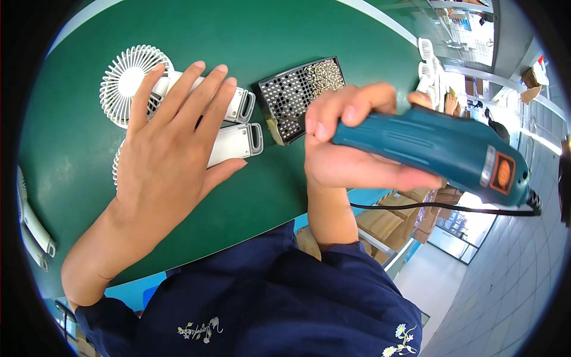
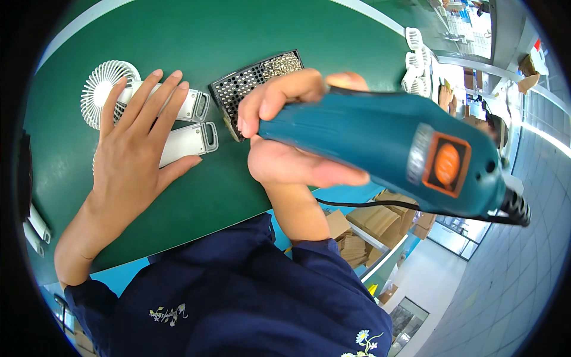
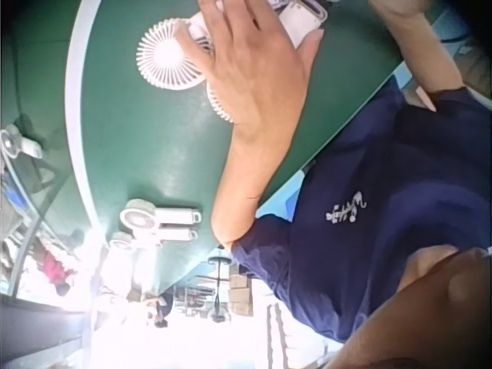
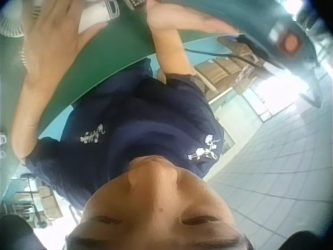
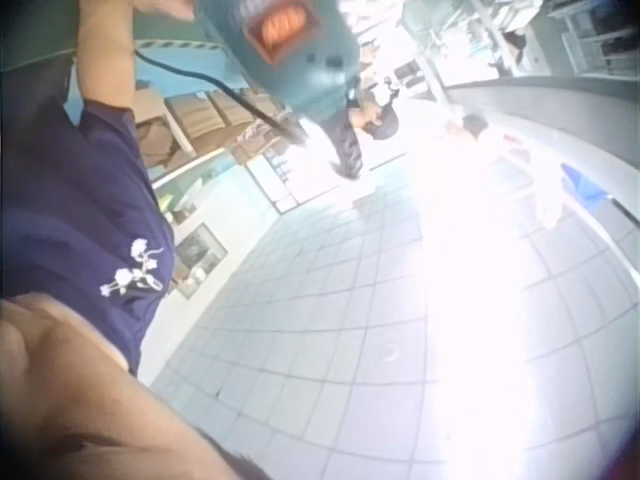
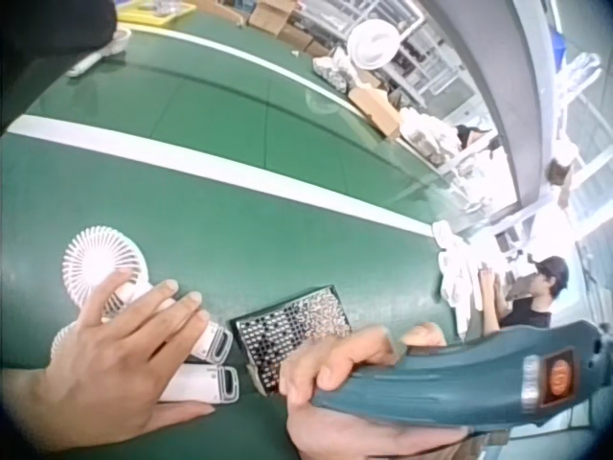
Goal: Assembling handheld portable fans using an electric screwdriver on a factory production line.
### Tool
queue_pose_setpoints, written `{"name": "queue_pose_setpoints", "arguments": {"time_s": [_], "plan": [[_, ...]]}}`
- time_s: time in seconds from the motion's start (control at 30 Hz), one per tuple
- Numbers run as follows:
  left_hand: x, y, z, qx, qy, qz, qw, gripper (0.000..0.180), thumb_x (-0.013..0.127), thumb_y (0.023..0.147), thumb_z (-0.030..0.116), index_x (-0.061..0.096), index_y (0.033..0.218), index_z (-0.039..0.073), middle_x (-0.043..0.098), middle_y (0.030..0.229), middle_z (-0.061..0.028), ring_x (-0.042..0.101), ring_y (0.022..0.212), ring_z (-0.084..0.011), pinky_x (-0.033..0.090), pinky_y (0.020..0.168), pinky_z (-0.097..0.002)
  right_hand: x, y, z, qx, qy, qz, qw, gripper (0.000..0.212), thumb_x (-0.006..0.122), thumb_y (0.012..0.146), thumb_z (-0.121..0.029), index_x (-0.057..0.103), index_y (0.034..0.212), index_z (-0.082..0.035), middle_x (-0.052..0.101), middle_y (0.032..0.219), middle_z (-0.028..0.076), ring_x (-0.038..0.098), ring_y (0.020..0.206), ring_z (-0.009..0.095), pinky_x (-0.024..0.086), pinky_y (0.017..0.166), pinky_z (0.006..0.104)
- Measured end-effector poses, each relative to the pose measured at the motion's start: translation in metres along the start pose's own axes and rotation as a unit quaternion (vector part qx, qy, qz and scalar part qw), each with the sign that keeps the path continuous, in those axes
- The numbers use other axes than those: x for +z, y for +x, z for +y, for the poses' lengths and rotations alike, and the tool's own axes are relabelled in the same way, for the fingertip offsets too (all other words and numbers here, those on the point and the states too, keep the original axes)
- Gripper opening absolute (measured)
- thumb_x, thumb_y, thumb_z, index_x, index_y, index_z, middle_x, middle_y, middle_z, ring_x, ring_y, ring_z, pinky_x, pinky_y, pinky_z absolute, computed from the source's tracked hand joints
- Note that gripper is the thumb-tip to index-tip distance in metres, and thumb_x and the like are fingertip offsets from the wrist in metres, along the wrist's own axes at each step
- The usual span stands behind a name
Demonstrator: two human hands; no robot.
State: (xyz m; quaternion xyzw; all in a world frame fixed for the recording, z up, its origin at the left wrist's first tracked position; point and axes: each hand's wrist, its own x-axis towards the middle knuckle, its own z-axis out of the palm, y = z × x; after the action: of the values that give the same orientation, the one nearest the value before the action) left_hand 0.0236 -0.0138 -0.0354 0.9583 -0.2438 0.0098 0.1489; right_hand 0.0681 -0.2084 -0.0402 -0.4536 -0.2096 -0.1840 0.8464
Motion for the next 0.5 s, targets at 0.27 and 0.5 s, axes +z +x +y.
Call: {"name": "queue_pose_setpoints", "arguments": {"time_s": [0.27,0.5], "plan": [[0.002,-0.001,0.000,-0.002,-0.011,0.011,1.000,0.081,0.078,0.072,0.036,0.047,0.138,0.003,0.050,0.142,-0.0078,0.043,0.134,-0.0265,0.024,0.115,-0.0499,0.021,-0.011,-0.043,0.060,0.002,-0.133,0.989,0.077,0.043,0.089,-0.074,0.035,0.138,-0.016,0.052,0.089,0.011,0.052,0.056,0.023,0.046,0.052,0.0389],[0.004,0.000,-0.001,-0.007,-0.019,0.013,1.000,0.081,0.079,0.071,0.036,0.048,0.138,0.004,0.050,0.142,-0.0071,0.043,0.134,-0.0252,0.023,0.116,-0.0494,0.020,-0.021,-0.035,0.103,0.000,-0.191,0.976,0.084,0.046,0.085,-0.078,0.031,0.145,-0.021,0.052,0.089,0.012,0.052,0.057,0.024,0.045,0.050,0.0383]]}}
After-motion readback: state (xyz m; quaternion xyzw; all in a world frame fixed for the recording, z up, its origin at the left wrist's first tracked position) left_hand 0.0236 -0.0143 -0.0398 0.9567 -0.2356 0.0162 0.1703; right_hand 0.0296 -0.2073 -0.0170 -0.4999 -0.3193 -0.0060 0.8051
